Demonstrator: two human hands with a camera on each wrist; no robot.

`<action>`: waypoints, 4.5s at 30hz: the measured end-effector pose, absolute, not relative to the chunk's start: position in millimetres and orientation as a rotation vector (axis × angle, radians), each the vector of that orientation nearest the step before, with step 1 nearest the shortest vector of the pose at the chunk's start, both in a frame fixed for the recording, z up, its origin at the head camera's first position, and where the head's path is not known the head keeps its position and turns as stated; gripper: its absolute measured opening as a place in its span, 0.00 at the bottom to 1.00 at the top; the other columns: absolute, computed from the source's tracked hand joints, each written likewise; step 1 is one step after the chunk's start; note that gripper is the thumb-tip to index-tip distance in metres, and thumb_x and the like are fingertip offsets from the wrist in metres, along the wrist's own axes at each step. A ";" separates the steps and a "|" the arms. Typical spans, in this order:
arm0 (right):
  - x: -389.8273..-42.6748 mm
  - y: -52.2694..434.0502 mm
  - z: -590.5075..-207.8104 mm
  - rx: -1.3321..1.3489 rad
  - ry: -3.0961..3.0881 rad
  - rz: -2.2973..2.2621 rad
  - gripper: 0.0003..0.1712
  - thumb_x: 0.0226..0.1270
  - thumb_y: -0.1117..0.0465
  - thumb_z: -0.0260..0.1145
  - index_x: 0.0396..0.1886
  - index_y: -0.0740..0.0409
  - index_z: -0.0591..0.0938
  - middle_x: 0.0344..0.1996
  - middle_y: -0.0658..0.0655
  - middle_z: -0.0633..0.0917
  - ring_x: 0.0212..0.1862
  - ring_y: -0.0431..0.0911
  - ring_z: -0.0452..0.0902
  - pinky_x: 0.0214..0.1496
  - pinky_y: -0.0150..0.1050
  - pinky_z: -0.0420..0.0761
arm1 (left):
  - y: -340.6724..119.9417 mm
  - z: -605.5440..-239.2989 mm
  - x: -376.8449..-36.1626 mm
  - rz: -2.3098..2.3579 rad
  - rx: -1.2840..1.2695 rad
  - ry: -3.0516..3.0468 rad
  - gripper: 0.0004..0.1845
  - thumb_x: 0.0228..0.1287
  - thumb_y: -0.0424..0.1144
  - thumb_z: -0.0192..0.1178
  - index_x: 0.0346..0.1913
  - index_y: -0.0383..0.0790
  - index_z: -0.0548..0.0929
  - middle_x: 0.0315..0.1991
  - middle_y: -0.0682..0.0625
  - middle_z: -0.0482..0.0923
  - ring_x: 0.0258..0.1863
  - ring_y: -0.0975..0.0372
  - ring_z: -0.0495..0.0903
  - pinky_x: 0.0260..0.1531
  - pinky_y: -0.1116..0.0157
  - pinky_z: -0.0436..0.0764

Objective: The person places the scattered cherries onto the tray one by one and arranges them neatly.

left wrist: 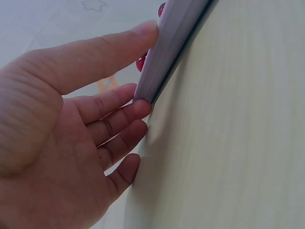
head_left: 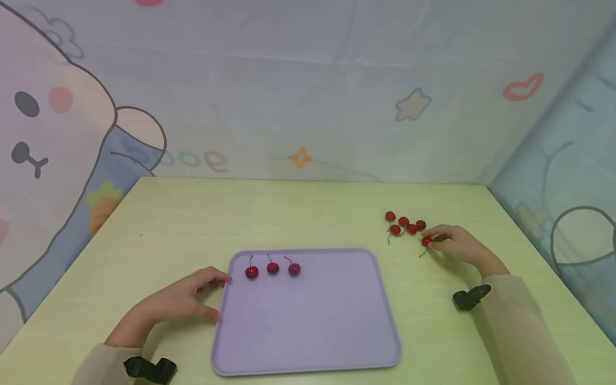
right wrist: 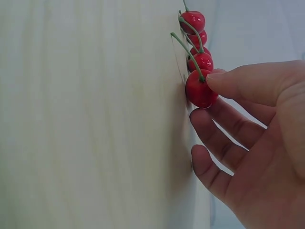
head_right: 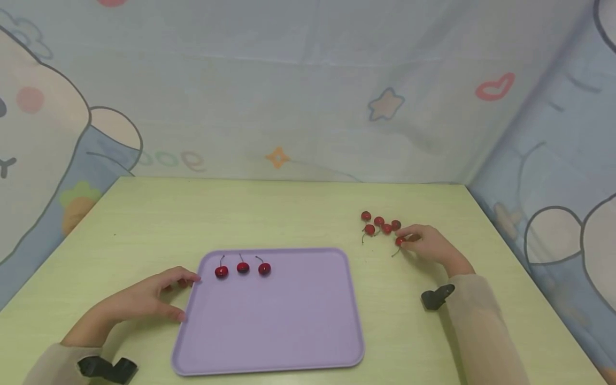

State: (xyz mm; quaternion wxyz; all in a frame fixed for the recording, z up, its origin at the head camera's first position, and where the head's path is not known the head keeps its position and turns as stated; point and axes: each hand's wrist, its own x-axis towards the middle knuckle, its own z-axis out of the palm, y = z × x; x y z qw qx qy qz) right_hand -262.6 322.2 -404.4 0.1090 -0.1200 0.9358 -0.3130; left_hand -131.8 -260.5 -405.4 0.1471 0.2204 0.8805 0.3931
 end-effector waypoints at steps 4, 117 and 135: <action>-262.9 322.7 -406.2 -0.350 2.761 -0.899 0.20 0.68 0.60 0.61 0.57 0.63 0.79 0.55 0.67 0.78 0.52 0.58 0.75 0.46 0.45 0.75 | -260.8 -405.7 -131.8 1.129 0.637 2.535 0.34 0.47 0.48 0.75 0.58 0.43 0.74 0.53 0.49 0.71 0.53 0.56 0.66 0.55 0.68 0.67; -209.7 86.2 -395.3 -0.611 2.642 -0.992 0.13 0.56 0.53 0.74 0.29 0.56 0.81 0.24 0.49 0.79 0.28 0.41 0.72 0.31 0.33 0.72 | -257.0 -400.2 -130.4 1.152 0.622 2.519 0.34 0.46 0.46 0.75 0.58 0.41 0.74 0.55 0.47 0.72 0.54 0.54 0.66 0.56 0.67 0.67; -209.1 85.8 -397.5 -0.597 2.648 -0.992 0.12 0.56 0.52 0.74 0.29 0.54 0.82 0.25 0.48 0.80 0.30 0.41 0.72 0.32 0.33 0.73 | -257.1 -401.1 -131.1 1.134 0.623 2.530 0.34 0.46 0.46 0.75 0.57 0.41 0.74 0.55 0.47 0.72 0.55 0.53 0.66 0.58 0.59 0.67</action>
